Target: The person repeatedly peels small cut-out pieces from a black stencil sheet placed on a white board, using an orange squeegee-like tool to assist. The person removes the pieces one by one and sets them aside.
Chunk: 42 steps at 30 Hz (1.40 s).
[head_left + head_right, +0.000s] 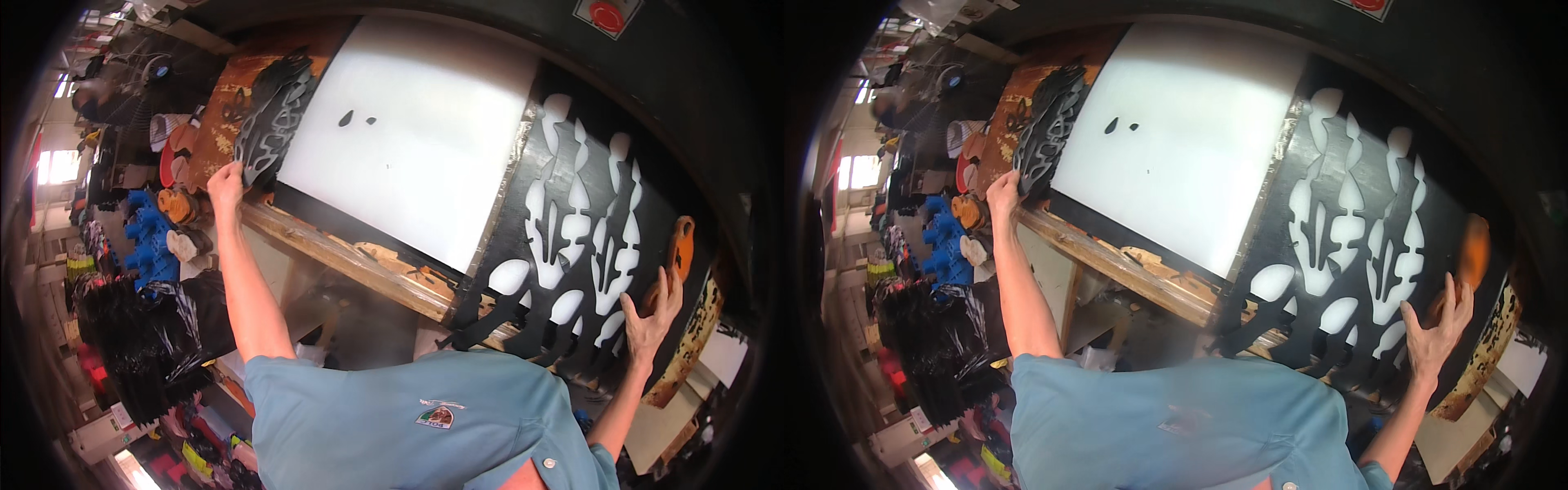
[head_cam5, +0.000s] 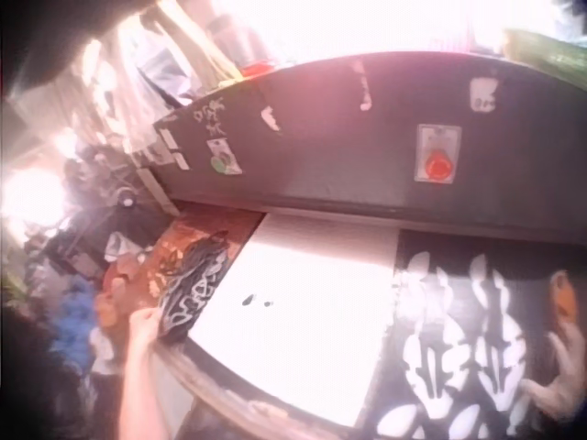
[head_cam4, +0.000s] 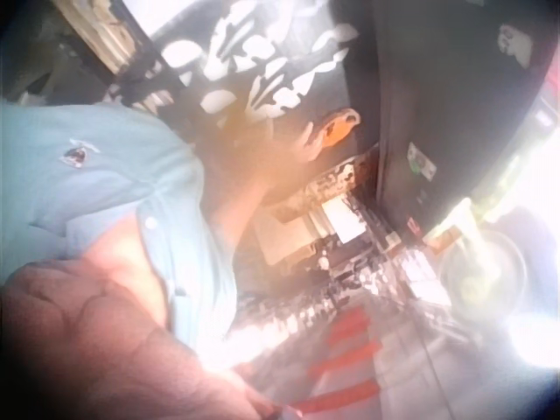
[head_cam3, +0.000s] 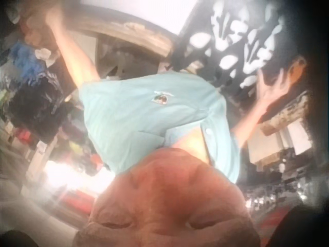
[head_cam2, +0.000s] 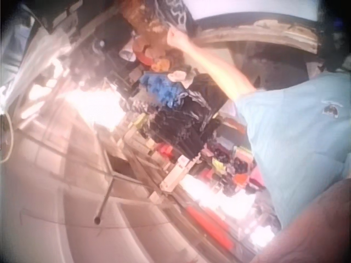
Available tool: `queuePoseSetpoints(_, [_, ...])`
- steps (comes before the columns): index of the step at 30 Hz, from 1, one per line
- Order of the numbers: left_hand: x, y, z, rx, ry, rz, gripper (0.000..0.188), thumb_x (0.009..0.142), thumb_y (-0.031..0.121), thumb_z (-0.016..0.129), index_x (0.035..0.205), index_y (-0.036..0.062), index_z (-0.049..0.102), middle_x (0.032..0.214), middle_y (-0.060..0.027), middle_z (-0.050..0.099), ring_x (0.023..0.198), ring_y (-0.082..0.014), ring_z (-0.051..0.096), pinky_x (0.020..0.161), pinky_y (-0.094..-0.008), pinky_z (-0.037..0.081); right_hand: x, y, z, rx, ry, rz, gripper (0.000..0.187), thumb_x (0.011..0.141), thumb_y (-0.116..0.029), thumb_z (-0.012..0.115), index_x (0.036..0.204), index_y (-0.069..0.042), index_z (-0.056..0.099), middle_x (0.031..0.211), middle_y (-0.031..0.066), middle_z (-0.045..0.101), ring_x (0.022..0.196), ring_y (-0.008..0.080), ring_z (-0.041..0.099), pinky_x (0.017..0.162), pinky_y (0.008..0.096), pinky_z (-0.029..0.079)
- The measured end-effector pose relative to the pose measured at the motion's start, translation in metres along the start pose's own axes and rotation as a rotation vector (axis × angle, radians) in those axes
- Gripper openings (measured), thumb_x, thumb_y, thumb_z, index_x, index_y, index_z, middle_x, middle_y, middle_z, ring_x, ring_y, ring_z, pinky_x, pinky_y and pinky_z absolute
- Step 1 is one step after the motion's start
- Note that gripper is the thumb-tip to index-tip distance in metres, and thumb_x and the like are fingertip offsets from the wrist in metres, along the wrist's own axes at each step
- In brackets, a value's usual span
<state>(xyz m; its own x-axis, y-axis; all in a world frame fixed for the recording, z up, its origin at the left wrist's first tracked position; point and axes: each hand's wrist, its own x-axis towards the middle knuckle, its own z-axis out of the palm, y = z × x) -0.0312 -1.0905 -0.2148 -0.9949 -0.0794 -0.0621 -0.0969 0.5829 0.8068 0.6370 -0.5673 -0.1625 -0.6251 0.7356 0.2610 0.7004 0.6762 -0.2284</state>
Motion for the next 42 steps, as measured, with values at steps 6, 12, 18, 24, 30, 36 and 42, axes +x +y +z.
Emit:
queuePoseSetpoints(6, [-0.035, 0.043, 0.022, 0.353, 0.276, 0.427, 0.041, 0.102, 0.03, 0.075, 0.129, -0.0015, 0.076, 0.12, -0.0182, 0.08, 0.111, -0.0267, 0.076, 0.101, -0.0372, 0.057, -0.047, 0.021, -0.017, -0.039, -0.014, 0.2, 0.105, 0.079, -0.034, 0.095, 0.163, -0.001, 0.042, 0.17, 0.0302, 0.033, 0.158, 0.0455, 0.032, 0.129, 0.0501, 0.029])
queuePoseSetpoints(12, [-0.224, 0.198, 0.172, -0.299, -0.432, 0.613, 0.035, 0.111, 0.017, 0.065, 0.139, -0.004, 0.07, 0.128, -0.0132, 0.077, 0.121, -0.0203, 0.072, 0.108, -0.0365, 0.055, -0.034, 0.021, -0.024, 0.017, 0.008, 0.234, 0.105, 0.069, -0.04, 0.094, 0.155, 0.003, 0.052, 0.16, 0.0379, 0.038, 0.141, 0.0538, 0.043, 0.117, 0.0574, 0.043])
queuePoseSetpoints(18, [-0.438, 0.304, 0.345, -0.245, -0.798, 1.231, 0.048, 0.108, 0.03, 0.065, 0.145, -0.0001, 0.065, 0.149, -0.0224, 0.065, 0.142, -0.0377, 0.058, 0.121, -0.044, 0.045, -0.024, 0.041, -0.054, 0.365, -0.021, 0.317, 0.1, 0.063, -0.033, 0.093, 0.151, 0.001, 0.059, 0.154, 0.0317, 0.048, 0.137, 0.0439, 0.051, 0.116, 0.0498, 0.045])
queuePoseSetpoints(24, [-0.574, 0.286, 0.408, 0.173, -0.855, 1.537, 0.068, 0.102, 0.037, 0.071, 0.151, -0.0071, 0.054, 0.164, -0.0334, 0.043, 0.158, -0.051, 0.033, 0.131, -0.059, 0.025, -0.036, 0.088, -0.085, 1.327, 0.052, 0.51, 0.095, 0.077, -0.013, 0.091, 0.156, 0.014, 0.046, 0.145, 0.0215, 0.06, 0.129, 0.0235, 0.062, 0.112, 0.0353, 0.049])
queuePoseSetpoints(30, [-0.649, 0.231, 0.324, -0.369, -1.586, 1.477, 0.045, 0.093, 0.019, 0.081, 0.13, -0.0032, 0.068, 0.141, -0.0233, 0.065, 0.142, -0.0437, 0.056, 0.121, -0.0522, 0.045, -0.043, 0.116, -0.099, 1.158, 0.05, 0.447, 0.099, 0.073, -0.015, 0.092, 0.157, 0.012, 0.047, 0.147, 0.0183, 0.059, 0.135, 0.0247, 0.058, 0.117, 0.0374, 0.044])
queuePoseSetpoints(36, [-0.554, 0.241, 0.315, -0.135, -0.885, 1.298, 0.044, 0.094, 0.003, 0.075, 0.137, 0.0003, 0.066, 0.141, -0.0229, 0.068, 0.14, -0.0437, 0.059, 0.12, -0.0538, 0.046, -0.028, 0.104, -0.075, 0.77, -0.074, 0.334, 0.096, 0.063, -0.034, 0.097, 0.148, -0.005, 0.066, 0.159, 0.0312, 0.046, 0.144, 0.0405, 0.051, 0.121, 0.0479, 0.044])
queuePoseSetpoints(42, [-0.512, 0.229, 0.335, -0.001, -0.675, 1.295, 0.039, 0.096, 0.001, 0.072, 0.134, -0.0027, 0.067, 0.146, -0.0229, 0.066, 0.146, -0.0442, 0.054, 0.123, -0.0583, 0.04, 0.014, 0.048, -0.037, 0.442, -0.006, 0.079, 0.086, 0.06, -0.029, 0.091, 0.138, 0.0, 0.07, 0.148, 0.0351, 0.049, 0.13, 0.0499, 0.05, 0.109, 0.0535, 0.05])
